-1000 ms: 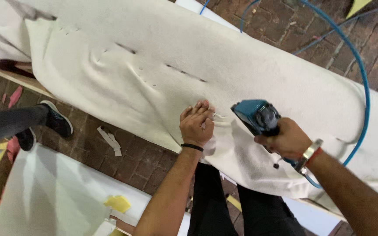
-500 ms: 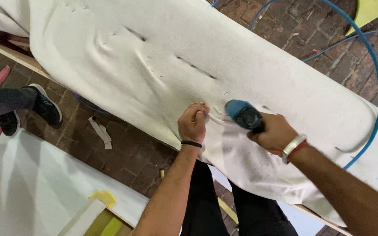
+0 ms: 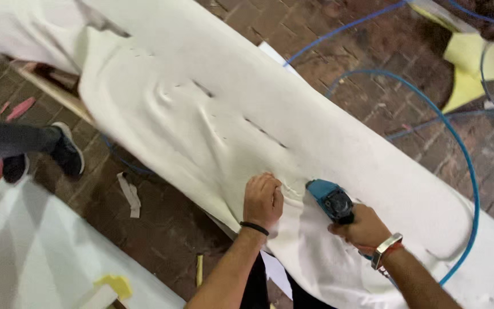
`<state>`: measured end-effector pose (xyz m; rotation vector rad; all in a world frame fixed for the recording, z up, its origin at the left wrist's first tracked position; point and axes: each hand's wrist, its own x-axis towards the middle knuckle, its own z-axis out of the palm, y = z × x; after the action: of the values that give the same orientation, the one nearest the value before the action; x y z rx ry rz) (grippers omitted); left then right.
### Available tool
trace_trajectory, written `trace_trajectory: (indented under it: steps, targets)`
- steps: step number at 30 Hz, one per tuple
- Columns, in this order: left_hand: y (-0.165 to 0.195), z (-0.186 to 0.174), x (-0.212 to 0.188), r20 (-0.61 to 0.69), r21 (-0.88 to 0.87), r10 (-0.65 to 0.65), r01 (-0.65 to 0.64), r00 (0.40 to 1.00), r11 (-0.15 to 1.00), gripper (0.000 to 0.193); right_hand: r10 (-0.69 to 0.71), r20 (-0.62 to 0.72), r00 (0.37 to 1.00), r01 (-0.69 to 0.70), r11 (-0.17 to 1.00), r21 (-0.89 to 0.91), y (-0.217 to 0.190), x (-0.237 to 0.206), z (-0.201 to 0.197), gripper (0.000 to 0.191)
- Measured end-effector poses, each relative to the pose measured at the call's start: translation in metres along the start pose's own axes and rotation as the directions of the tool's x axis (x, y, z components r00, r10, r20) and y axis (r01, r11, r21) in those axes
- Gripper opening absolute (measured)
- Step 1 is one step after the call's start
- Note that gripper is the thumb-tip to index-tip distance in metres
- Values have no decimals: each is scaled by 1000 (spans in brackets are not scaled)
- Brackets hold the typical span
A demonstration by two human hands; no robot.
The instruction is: The person uses a pneumatic staple gun to attach a white fabric cover to a wooden chair frame. They pull and smooth the fabric while stapling along the edges of the headrest and backrest, then reload the staple gun from a nearby container and continue securing the fabric.
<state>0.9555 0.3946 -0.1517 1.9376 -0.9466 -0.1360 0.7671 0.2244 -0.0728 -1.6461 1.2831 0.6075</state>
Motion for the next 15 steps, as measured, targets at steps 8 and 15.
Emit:
trace_trajectory:
  steps: [8, 15]
  targets:
    - [-5, 0, 3, 74, 18, -15, 13, 997, 1000, 15, 17, 70, 997, -26, 990, 137, 14, 31, -3, 20]
    - [4, -10, -5, 196, -16, -150, 156, 969, 988, 27, 79, 28, 996, -84, 916, 392, 27, 68, 8, 14]
